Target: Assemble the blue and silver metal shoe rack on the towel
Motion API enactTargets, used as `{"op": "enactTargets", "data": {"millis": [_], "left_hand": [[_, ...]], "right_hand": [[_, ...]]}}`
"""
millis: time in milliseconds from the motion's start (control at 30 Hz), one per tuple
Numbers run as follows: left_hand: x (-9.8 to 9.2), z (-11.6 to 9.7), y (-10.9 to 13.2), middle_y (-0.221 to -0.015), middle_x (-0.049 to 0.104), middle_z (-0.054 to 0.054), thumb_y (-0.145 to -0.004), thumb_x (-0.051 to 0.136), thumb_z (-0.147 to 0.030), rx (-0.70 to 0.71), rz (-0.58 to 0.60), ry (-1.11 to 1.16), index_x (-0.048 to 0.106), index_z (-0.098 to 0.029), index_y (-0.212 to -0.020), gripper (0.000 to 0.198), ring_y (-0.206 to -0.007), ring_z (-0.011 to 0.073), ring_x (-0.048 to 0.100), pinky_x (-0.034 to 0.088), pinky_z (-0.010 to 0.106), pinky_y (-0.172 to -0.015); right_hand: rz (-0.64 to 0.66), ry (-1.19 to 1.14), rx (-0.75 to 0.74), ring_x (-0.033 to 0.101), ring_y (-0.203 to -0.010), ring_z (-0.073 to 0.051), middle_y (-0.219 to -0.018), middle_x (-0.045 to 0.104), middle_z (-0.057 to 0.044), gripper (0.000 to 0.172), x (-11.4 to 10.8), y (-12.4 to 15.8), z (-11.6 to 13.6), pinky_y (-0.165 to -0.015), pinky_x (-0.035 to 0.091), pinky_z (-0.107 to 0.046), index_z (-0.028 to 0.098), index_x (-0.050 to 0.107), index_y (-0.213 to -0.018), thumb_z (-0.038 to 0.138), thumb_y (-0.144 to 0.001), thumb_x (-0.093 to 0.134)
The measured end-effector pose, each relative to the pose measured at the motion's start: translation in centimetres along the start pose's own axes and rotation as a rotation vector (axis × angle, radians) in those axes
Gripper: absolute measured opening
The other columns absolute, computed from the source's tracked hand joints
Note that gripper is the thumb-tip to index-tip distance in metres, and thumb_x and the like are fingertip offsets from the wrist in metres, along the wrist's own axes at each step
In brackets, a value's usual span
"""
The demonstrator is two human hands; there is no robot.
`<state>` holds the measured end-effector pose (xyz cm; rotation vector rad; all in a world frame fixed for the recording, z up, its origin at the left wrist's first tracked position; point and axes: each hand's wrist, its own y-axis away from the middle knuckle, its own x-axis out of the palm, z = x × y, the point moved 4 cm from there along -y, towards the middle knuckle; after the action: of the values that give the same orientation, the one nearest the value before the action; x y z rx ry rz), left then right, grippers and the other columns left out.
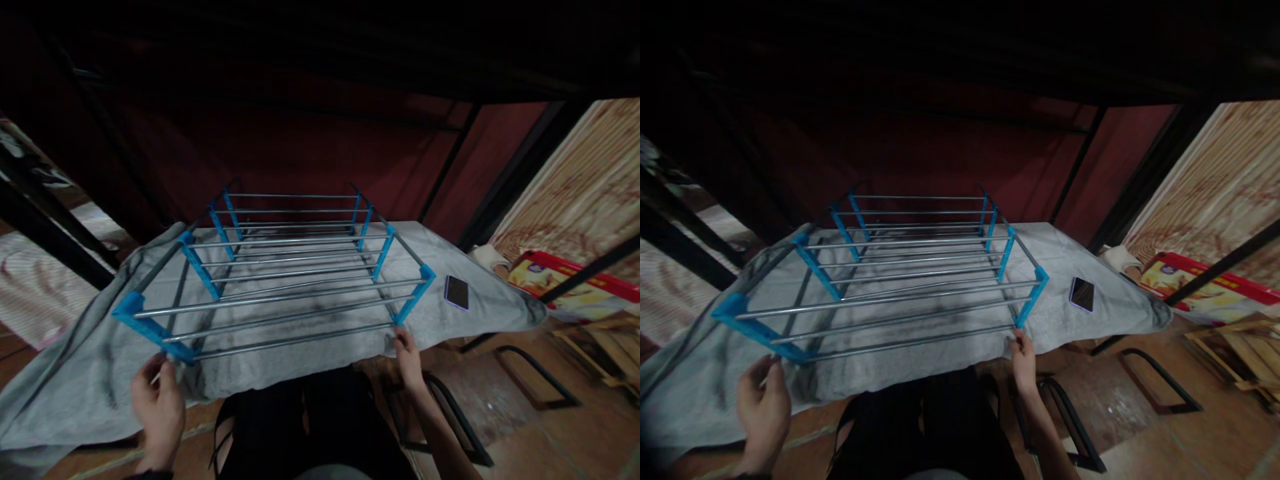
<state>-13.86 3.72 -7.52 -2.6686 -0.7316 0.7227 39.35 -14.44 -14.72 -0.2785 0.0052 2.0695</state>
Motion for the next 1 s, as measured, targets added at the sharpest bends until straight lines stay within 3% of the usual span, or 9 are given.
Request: {"op": "enactTargets", "data": {"millis": [67, 100, 200, 267, 433, 533, 633, 1000], "left_hand": [[0.1, -0.6, 2.3, -0.112, 0.061, 0.015, -0.089, 0.045, -0.046, 0.139, 0.031, -0.082, 0.057, -0.016, -0.114, 0.041, -0.111, 0.0349, 0.056, 0.045, 0.056, -0.096], [0.7, -1.4, 3.5, -0.111, 0.061, 0.014, -0.090, 0.043, -0.043, 0.249, 0.119, -0.102, 0.058, -0.019, -0.112, 0.035, -0.111, 0.0337, 0.055, 0.044, 0.056, -0.098], [4.5, -4.4, 7.4, -0.115, 0.063, 0.011, -0.093, 0.041, -0.035, 0.567, 0.488, -0.096, 0.057, -0.026, -0.117, 0.030, -0.111, 0.0299, 0.057, 0.044, 0.051, -0.099], [7.7, -6.3, 9.2, -0.121, 0.063, 0.011, -0.093, 0.042, -0.033, 0.692, 0.642, -0.134, 0.056, -0.027, -0.125, 0.035, -0.113, 0.0292, 0.057, 0.044, 0.049, -0.097], [15.4, -8.9, 10.8, -0.120, 0.065, 0.012, -0.096, 0.038, -0.029, 0.816, 0.816, -0.259, 0.059, -0.020, -0.127, 0.039, -0.110, 0.0279, 0.058, 0.043, 0.047, -0.097], [18.0, -8.8, 10.8, -0.109, 0.068, 0.010, -0.094, 0.038, -0.026, 0.825, 0.890, -0.281, 0.066, -0.021, -0.116, 0.035, -0.102, 0.0257, 0.060, 0.047, 0.043, -0.092], [18.8, -8.4, 10.5, -0.105, 0.069, 0.008, -0.093, 0.040, -0.027, 0.800, 0.914, -0.247, 0.069, -0.023, -0.110, 0.033, -0.099, 0.0245, 0.060, 0.049, 0.041, -0.091], [18.1, -9.2, 10.0, -0.102, 0.069, 0.008, -0.094, 0.040, -0.035, 0.782, 0.935, -0.192, 0.070, -0.025, -0.108, 0.035, -0.096, 0.0259, 0.062, 0.052, 0.040, -0.086]], "right_hand": [[0.002, 0.067, -0.005, 0.057, -0.100, -0.027, -0.107, 0.063, -0.010, 0.043, 0.5, 0.1, -1.2, -0.099, 0.042, -0.045, 0.017, 0.062, -0.107, 0.038, -0.070, 0.055], [-0.042, 0.096, -0.013, 0.057, -0.100, -0.026, -0.108, 0.062, -0.010, 0.046, 0.5, -0.2, -1.4, -0.098, 0.042, -0.045, 0.017, 0.060, -0.111, 0.037, -0.070, 0.054], [-0.110, 0.169, -0.088, 0.054, -0.106, -0.026, -0.116, 0.058, -0.013, 0.054, 0.5, -1.5, -1.0, -0.101, 0.040, -0.043, 0.015, 0.056, -0.122, 0.034, -0.072, 0.049], [-0.061, 0.199, -0.143, 0.052, -0.112, -0.027, -0.120, 0.058, -0.014, 0.055, 0.7, -2.3, -0.6, -0.105, 0.037, -0.044, 0.014, 0.057, -0.122, 0.033, -0.072, 0.048], [-0.010, 0.199, -0.131, 0.055, -0.111, -0.029, -0.116, 0.065, -0.013, 0.050, 0.7, -2.9, -0.8, -0.104, 0.038, -0.047, 0.015, 0.064, -0.116, 0.031, -0.072, 0.046], [-0.013, 0.211, -0.145, 0.056, -0.109, -0.029, -0.117, 0.066, -0.013, 0.051, 0.6, -2.9, -0.8, -0.103, 0.039, -0.046, 0.015, 0.064, -0.117, 0.030, -0.072, 0.046], [-0.002, 0.225, -0.159, 0.058, -0.106, -0.028, -0.114, 0.067, -0.013, 0.051, 0.7, -3.1, -0.7, -0.101, 0.040, -0.045, 0.015, 0.066, -0.116, 0.029, -0.072, 0.045], [0.016, 0.252, -0.164, 0.059, -0.104, -0.028, -0.110, 0.068, -0.014, 0.047, 0.8, -3.3, -0.5, -0.098, 0.042, -0.043, 0.014, 0.068, -0.112, 0.028, -0.073, 0.046]]}}
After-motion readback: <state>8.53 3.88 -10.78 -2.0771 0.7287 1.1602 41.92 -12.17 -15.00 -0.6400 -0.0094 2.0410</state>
